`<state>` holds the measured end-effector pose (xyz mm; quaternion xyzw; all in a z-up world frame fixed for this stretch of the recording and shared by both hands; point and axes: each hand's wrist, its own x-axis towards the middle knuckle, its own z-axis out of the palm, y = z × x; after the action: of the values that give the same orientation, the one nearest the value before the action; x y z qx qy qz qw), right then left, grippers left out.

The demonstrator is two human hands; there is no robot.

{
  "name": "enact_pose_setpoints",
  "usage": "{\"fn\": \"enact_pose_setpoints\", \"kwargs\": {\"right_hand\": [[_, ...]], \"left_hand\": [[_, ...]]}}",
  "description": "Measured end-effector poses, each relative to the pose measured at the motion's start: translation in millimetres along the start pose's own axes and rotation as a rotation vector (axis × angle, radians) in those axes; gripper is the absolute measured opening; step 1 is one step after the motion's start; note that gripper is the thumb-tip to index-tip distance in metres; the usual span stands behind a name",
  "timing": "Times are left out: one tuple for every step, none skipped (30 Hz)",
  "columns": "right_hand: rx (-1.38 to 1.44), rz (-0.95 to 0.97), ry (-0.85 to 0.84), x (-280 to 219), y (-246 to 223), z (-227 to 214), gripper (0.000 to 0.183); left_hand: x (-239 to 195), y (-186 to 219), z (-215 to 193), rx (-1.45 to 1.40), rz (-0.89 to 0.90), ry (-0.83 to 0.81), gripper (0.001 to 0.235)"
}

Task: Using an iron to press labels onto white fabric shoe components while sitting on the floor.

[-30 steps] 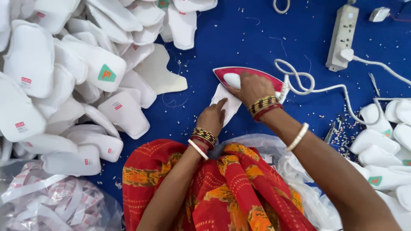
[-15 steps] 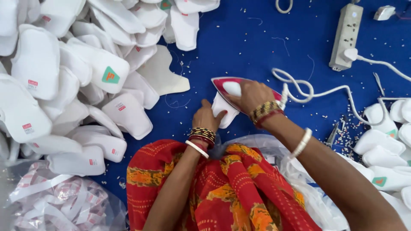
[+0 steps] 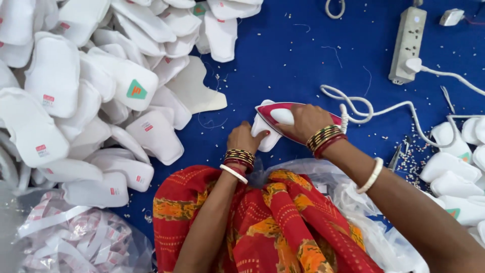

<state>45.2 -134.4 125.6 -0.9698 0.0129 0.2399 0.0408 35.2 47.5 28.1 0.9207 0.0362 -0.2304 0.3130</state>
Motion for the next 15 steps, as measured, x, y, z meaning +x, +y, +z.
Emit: {"fn": "enact_pose_setpoints", "kwargs": {"right_hand": [[-0.002, -0.008, 0.028, 3.3, 0.8, 3.8, 0.068], [-0.006, -0.018, 0.058, 6.7, 1.3, 7.4, 0.068], [-0.003, -0.013, 0.060, 12.3, -2.2, 2.6, 0.068], [0.040, -0.007, 0.084, 17.7, -4.9, -2.5, 0.068], [0.084, -0.002, 0.108, 22.5, -7.7, -7.3, 0.067], [0.082, -0.003, 0.114, 37.3, -8.3, -10.3, 0.067], [0.093, 0.020, 0.173, 51.9, -8.9, -13.5, 0.066], [0.111, 0.042, 0.233, 67.2, -11.3, -16.1, 0.065], [0.115, 0.041, 0.239, 69.3, -9.1, -28.3, 0.065], [0.240, 0.071, 0.334, 68.6, -6.1, -37.4, 0.069], [0.364, 0.103, 0.428, 68.5, -2.7, -46.4, 0.073], [0.363, 0.113, 0.430, 69.0, 8.3, -43.9, 0.073], [0.594, 0.096, 0.492, 69.3, 19.6, -41.6, 0.072], [0.827, 0.080, 0.554, 69.1, 31.5, -39.0, 0.071], [0.825, 0.092, 0.560, 65.2, 38.7, -30.4, 0.071]], "left_hand": [[1.0, 1.1, 0.8, 0.000, 0.002, -0.014, 0.062], [2.1, 2.0, 1.2, 0.000, 0.004, -0.026, 0.061], [3.9, 0.0, 1.7, 0.002, 0.008, -0.028, 0.061], [5.8, -1.4, 3.0, -0.002, 0.016, -0.040, 0.058], [7.2, -3.0, 4.4, -0.006, 0.023, -0.053, 0.056], [11.1, -6.6, 6.9, -0.008, 0.027, -0.048, 0.056], [14.9, -10.1, 9.4, -0.040, 0.031, -0.058, 0.055], [19.1, -15.4, 9.9, -0.065, 0.034, -0.067, 0.053], [25.7, -21.8, 0.0, -0.061, 0.037, -0.061, 0.053], [29.3, -29.4, -8.0, -0.124, 0.057, 0.040, 0.053], [33.5, -36.7, -15.9, -0.187, 0.077, 0.142, 0.053], [48.0, -70.5, -26.3, -0.187, 0.084, 0.135, 0.053], [63.4, -103.9, -36.6, -0.770, 0.233, 0.293, 0.035], [79.9, -136.6, -46.6, -1.358, 0.373, 0.440, 0.021], [60.1, -119.6, -75.9, -1.360, 0.376, 0.427, 0.021]]}}
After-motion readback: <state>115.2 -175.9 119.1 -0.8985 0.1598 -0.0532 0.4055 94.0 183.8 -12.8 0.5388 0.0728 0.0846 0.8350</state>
